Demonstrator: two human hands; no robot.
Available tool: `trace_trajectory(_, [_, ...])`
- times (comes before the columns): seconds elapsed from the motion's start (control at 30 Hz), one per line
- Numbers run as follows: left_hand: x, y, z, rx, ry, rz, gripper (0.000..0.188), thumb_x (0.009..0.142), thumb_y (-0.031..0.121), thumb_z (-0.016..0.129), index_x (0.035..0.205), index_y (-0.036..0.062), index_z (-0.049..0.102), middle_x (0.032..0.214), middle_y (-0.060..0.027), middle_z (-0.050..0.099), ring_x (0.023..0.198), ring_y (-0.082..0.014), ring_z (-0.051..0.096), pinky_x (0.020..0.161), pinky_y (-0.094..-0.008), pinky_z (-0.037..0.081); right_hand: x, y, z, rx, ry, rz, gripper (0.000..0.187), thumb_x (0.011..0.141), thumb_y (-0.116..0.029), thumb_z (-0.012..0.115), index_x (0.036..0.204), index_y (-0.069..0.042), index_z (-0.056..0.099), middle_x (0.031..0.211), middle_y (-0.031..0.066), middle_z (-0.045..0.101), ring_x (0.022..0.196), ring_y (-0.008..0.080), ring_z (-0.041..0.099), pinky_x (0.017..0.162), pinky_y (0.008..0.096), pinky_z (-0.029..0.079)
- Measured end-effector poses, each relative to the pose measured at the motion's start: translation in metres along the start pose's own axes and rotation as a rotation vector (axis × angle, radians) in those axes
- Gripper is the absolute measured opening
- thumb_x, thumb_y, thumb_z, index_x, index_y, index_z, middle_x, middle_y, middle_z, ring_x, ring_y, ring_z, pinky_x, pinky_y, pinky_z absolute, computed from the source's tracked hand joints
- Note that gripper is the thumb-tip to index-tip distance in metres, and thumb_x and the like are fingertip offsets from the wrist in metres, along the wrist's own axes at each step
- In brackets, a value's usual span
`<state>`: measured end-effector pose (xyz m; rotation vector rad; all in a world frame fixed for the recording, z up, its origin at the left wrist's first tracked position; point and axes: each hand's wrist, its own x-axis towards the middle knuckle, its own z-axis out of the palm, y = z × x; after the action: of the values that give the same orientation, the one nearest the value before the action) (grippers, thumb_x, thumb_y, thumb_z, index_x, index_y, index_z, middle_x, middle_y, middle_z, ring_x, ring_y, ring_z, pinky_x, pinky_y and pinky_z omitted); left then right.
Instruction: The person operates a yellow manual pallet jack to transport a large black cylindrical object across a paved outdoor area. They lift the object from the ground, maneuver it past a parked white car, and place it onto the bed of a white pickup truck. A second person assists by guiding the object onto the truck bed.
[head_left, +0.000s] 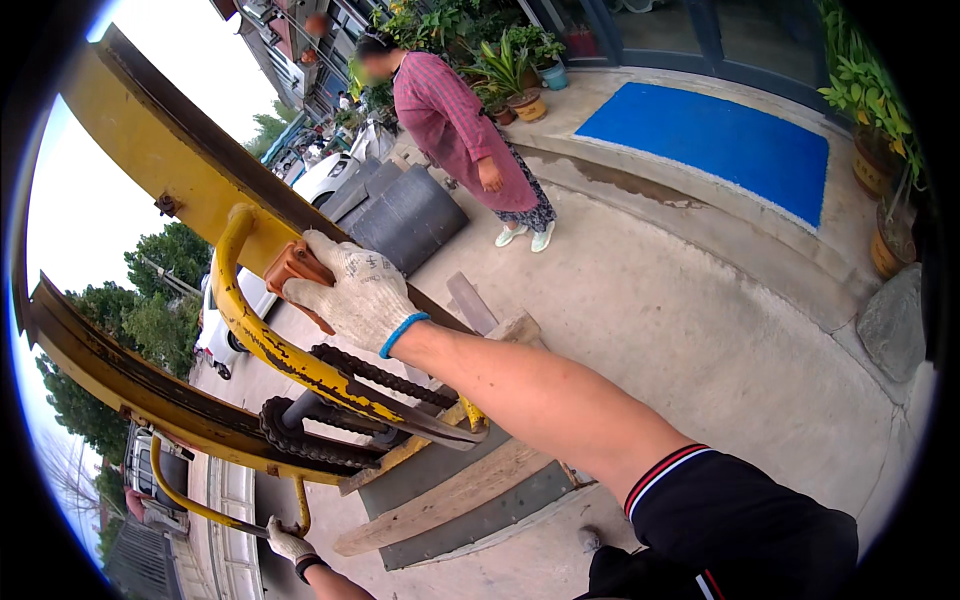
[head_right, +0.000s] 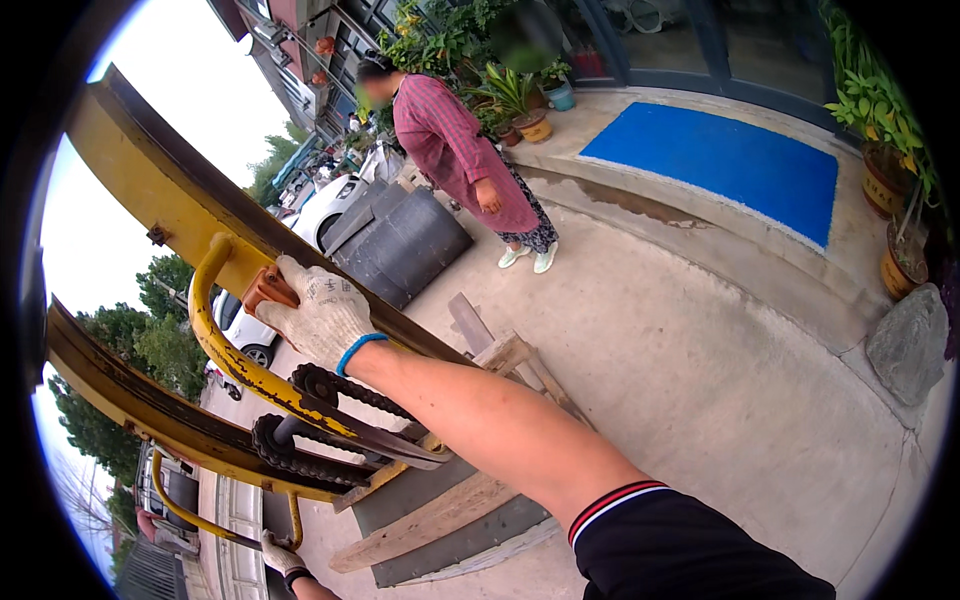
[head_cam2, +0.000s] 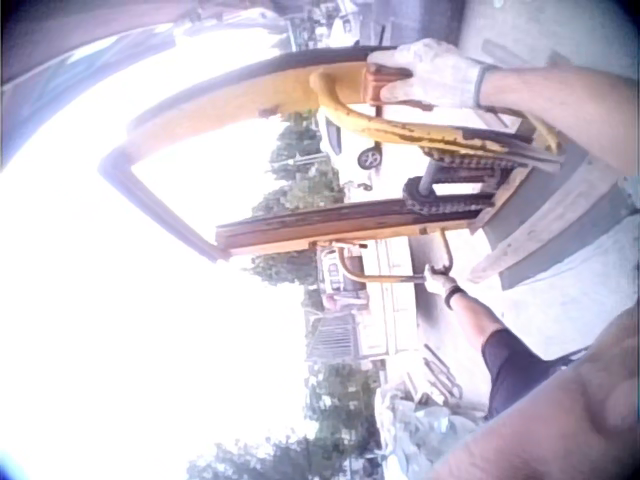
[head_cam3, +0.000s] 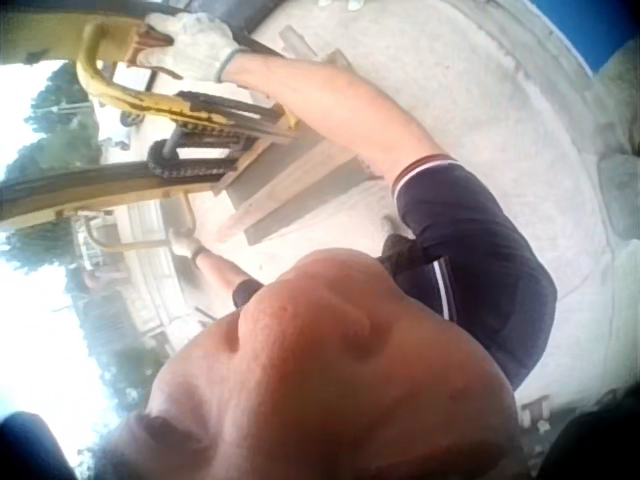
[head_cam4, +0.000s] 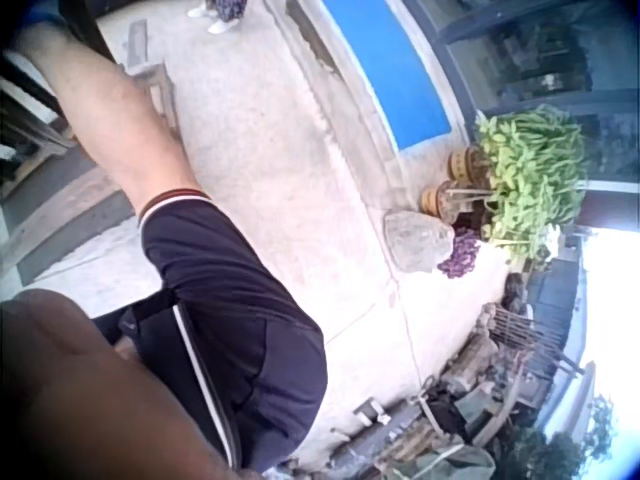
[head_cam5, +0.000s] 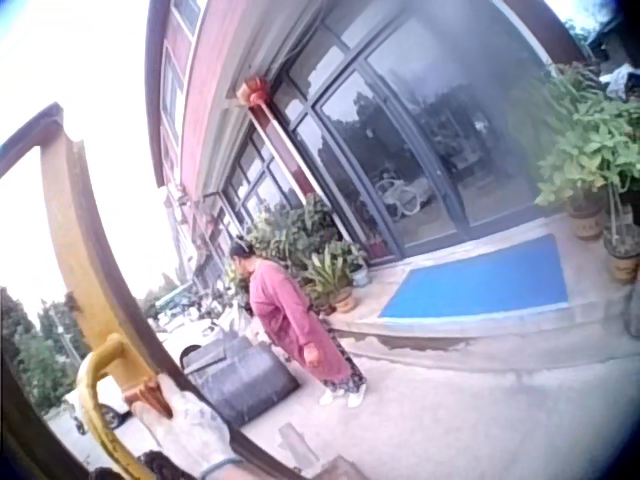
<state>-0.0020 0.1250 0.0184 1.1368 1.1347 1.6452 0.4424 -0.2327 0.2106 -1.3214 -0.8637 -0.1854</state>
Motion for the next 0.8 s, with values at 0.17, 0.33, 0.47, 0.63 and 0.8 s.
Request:
trace_trajectory(0.17, [-0.017, 0.004, 0.006, -0.013, -0.089, 0.049, 0.019, 0.086, 0.019, 0.063, 0.074, 0.0110, 0.051, 0.055, 0.0035, 0.035, 0.045, -0.0108, 0.034, 0.052, -0.0332, 0.042, 0.009, 0.004, -0.006, 0.014, -0.026, 0.018, 0.054, 0.084, -0.047, 0.067, 0.124, -0.011, 0.056, 0.107, 0.0228, 0.064, 0.104, 0.0420, 0.062, 0.088, 0.0498, 0.049])
trace_trajectory(0.33, [-0.021, 0.008, 0.007, 0.018, -0.078, 0.060, 0.015, 0.087, 0.018, 0.062, 0.079, 0.0097, 0.053, 0.056, 0.0036, 0.036, 0.045, -0.0100, 0.034, 0.051, -0.0315, 0.041, 0.008, 0.000, -0.013, 0.006, -0.065, 0.020, 0.053, 0.088, -0.051, 0.061, 0.119, -0.007, 0.057, 0.109, 0.0241, 0.063, 0.103, 0.0439, 0.060, 0.087, 0.0503, 0.048])
trace_trajectory(0.47, [-0.019, 0.008, 0.001, 0.021, -0.023, 0.064, 0.012, 0.086, 0.016, 0.063, 0.082, 0.0087, 0.054, 0.056, 0.0035, 0.036, 0.044, -0.0099, 0.035, 0.050, -0.0301, 0.042, -0.075, 0.019, -0.041, 0.141, 0.161, -0.140, 0.045, 0.101, -0.033, 0.053, 0.124, 0.005, 0.058, 0.111, 0.0234, 0.062, 0.104, 0.0390, 0.060, 0.091, 0.0427, 0.048])
trace_trajectory(0.63, [-0.034, 0.013, 0.012, 0.017, -0.058, 0.081, 0.013, 0.086, 0.016, 0.064, 0.082, 0.0079, 0.054, 0.056, 0.0025, 0.037, 0.045, -0.0107, 0.036, 0.050, -0.0317, 0.044, -0.177, 0.032, -0.014, -0.201, 0.143, -0.062, 0.036, 0.090, -0.023, 0.066, 0.118, -0.001, 0.058, 0.103, 0.0214, 0.066, 0.095, 0.0375, 0.066, 0.080, 0.0422, 0.053])
trace_trajectory(0.8, [-0.037, 0.017, 0.010, -0.011, -0.085, 0.018, 0.013, 0.086, 0.015, 0.064, 0.082, 0.0066, 0.055, 0.057, 0.0024, 0.038, 0.046, -0.0115, 0.037, 0.054, -0.0328, 0.046, -0.171, 0.074, -0.006, -0.176, 0.152, 0.014, 0.025, 0.083, -0.015, 0.066, 0.107, -0.010, 0.061, 0.083, 0.0167, 0.067, 0.074, 0.0398, 0.066, 0.066, 0.0460, 0.054])
